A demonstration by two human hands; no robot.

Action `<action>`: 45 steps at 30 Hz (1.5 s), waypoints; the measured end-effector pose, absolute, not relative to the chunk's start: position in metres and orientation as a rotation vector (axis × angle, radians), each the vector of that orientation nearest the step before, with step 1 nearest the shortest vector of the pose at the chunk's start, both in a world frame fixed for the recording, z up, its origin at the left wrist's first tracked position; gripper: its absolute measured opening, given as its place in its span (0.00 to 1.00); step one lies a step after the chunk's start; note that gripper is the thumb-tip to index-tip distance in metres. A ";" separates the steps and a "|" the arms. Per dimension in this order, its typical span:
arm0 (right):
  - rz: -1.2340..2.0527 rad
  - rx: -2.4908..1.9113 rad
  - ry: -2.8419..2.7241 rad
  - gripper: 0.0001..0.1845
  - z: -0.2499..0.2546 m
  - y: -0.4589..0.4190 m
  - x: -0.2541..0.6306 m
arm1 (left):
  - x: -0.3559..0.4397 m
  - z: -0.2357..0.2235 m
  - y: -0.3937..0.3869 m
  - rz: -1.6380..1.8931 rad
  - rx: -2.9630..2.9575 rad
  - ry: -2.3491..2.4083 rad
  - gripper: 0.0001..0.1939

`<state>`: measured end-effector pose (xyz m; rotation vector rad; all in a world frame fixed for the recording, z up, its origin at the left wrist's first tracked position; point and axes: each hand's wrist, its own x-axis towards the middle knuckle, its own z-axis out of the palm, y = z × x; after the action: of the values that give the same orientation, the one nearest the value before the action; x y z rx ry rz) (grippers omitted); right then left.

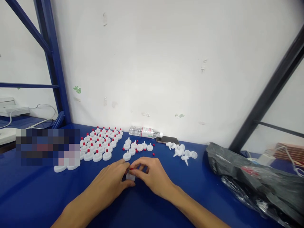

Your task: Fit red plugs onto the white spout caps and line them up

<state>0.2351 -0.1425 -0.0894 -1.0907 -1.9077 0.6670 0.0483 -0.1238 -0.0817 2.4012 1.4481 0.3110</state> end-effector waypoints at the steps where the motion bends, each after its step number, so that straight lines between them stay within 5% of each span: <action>1: 0.683 -1.098 -1.907 0.04 -0.091 -0.142 0.235 | 0.048 -0.082 -0.124 0.320 2.391 1.454 0.08; 10: 0.677 -1.116 -1.947 0.04 -0.094 -0.142 0.233 | 0.048 -0.080 -0.122 0.327 2.405 1.448 0.08; 17: 0.647 -1.156 -1.956 0.04 -0.099 -0.139 0.232 | 0.037 -0.078 -0.134 0.383 2.462 1.478 0.22; 26: 0.528 -1.227 -2.057 0.06 -0.105 -0.138 0.235 | 0.049 -0.071 -0.135 0.423 2.547 1.410 0.14; 34: 0.933 -1.098 -2.005 0.17 -0.099 -0.133 0.244 | 0.038 -0.063 -0.129 0.368 2.471 1.584 0.13; 37: 0.939 -1.122 -1.940 0.13 -0.098 -0.132 0.244 | 0.022 -0.059 -0.121 0.352 2.411 1.642 0.11; 45: 0.503 -1.344 -1.943 0.10 -0.097 -0.130 0.249 | -0.036 -0.042 -0.094 0.285 2.276 1.786 0.12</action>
<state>0.2488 -0.1303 -0.0969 -1.3444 -1.9432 0.5033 -0.0360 -0.0937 -0.0422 2.2763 1.7865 0.2845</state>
